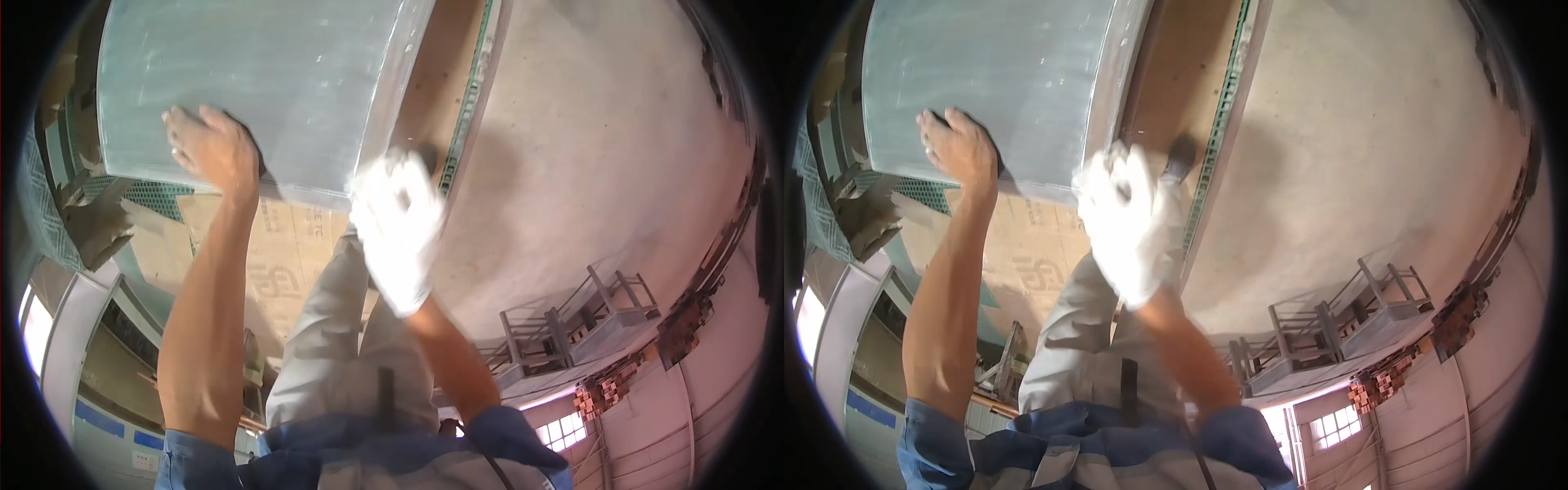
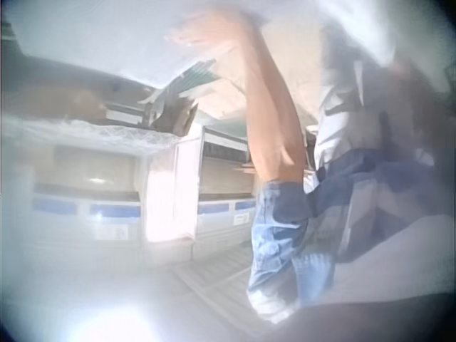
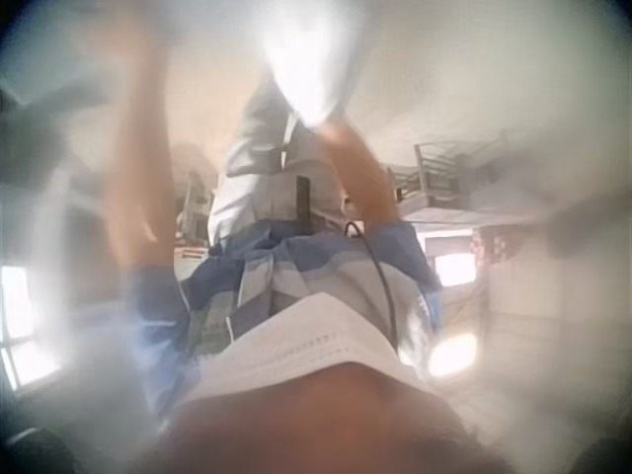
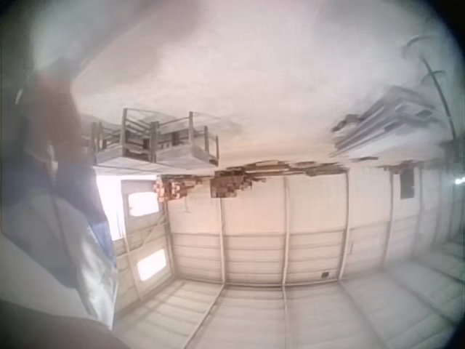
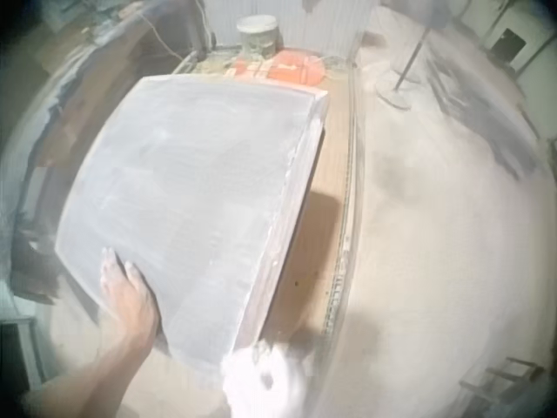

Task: The person sands the edges and surfaces of a panel using sanding blocks, repeatedly wiping the surface with a gloved hand.

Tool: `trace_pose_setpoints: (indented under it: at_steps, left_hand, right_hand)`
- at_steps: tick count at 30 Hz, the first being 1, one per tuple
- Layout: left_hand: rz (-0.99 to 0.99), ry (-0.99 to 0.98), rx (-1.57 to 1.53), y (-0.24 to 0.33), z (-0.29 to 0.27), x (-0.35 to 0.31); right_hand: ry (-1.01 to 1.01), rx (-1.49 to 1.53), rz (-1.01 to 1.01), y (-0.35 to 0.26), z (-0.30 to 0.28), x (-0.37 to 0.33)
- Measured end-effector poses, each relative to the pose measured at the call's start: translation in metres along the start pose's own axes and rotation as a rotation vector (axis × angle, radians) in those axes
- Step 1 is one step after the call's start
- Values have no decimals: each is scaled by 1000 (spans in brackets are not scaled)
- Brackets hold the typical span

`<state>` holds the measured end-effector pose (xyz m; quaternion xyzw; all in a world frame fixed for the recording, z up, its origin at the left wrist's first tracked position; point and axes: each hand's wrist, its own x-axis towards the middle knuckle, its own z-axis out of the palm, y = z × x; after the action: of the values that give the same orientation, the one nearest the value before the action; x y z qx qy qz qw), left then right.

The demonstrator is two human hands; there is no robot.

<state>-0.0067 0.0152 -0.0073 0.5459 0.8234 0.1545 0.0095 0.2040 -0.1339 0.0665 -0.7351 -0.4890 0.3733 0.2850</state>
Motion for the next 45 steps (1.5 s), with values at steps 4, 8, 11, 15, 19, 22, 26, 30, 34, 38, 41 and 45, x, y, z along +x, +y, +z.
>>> trace_pose_setpoints:
  at_steps: [4,8,11,15,19,22,26,30,34,38,41,45]
  left_hand:
    - [73,82,-11,1,3,6]
    - [41,99,-44,-5,4,10]
    - [51,73,-69,-1,10,13]
    - [77,84,-57,-9,8,23]
    - [74,141,-63,-4,16,25]
    - [64,119,-26,-8,14,23]
    - [62,156,-44,-13,12,32]
    - [58,156,-43,-4,13,25]
    - [9,89,78,6,-3,26]
    - [-1,118,55,10,5,17]
    - [15,101,80,11,1,24]
    - [17,102,55,15,-7,20]
  right_hand:
    - [167,27,-101,9,-15,63]
    - [32,80,-56,9,11,-7]
    - [-30,293,156,2,5,-3]
    - [-23,-17,-59,0,-6,23]
    - [161,-124,-340,4,11,2]
    - [158,-609,-555,-11,-12,51]
    - [71,-687,-566,-18,-10,57]
    - [67,-672,-666,-6,-16,57]
    - [164,-621,-893,-13,-33,73]
    - [70,-531,-845,0,-16,55]
    - [141,-608,-863,-6,-25,72]
    - [115,-484,-834,16,-3,34]
